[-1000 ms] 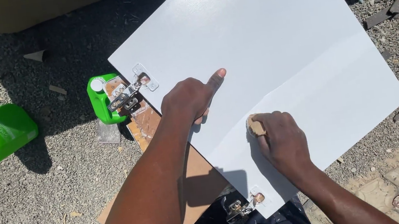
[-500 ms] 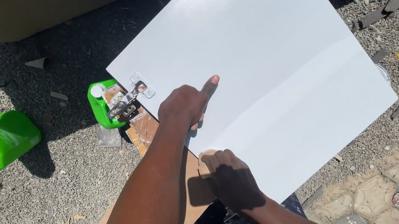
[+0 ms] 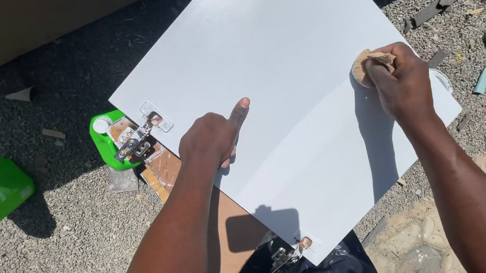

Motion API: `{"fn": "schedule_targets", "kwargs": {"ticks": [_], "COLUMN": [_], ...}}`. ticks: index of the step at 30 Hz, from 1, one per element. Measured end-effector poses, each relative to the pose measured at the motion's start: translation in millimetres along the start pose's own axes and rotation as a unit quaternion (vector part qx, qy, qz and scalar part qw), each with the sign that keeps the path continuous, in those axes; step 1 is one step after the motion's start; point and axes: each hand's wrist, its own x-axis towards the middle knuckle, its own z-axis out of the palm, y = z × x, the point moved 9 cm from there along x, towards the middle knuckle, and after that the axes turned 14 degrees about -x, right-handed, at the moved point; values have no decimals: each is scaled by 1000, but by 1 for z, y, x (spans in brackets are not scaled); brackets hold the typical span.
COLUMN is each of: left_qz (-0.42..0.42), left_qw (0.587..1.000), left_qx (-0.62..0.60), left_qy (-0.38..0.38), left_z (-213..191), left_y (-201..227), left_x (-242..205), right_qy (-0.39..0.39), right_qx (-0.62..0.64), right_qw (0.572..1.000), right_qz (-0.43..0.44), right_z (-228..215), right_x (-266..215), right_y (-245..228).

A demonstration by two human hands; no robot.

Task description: Applying white paint to a cabinet door using a small sponge applicator while working outdoors.

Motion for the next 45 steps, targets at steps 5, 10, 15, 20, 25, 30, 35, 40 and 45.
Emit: {"fn": "schedule_targets", "kwargs": {"ticks": [5,10,15,20,25,30,35,40,45], "left_qz": [46,49,49,50,48,43,15,19,21], "left_qw": [998,998,998,998,998,999,1000,1000,1000], "left_qx": [-4,-19,-20,-22,-15,-28,25,17,17], "left_qy": [-36,-27,-36,-33,-24,-8,-8,-7,-7], "left_z": [1,4,5,0,0,0,1,-1,-1], "left_y": [9,5,7,8,6,3,4,6,5], "left_x": [1,7,-1,-1,10,9,5,3,2], "right_qy": [-385,-285,28,-39,-241,-296,36,40,-52], "right_qx": [-119,-260,-207,-40,-150,-263,-227,-32,33], "right_qw": [907,913,972,998,953,880,970,993,996], "right_qz": [-124,-133,-111,-26,-104,-261,-85,-102,-70], "right_z": [162,108,-20,2,146,131,-2,-34,63], "right_x": [-190,-92,72,42,-137,-118,71,111,-23], "right_y": [-151,-89,78,18,-146,-150,2,35,-92]}}
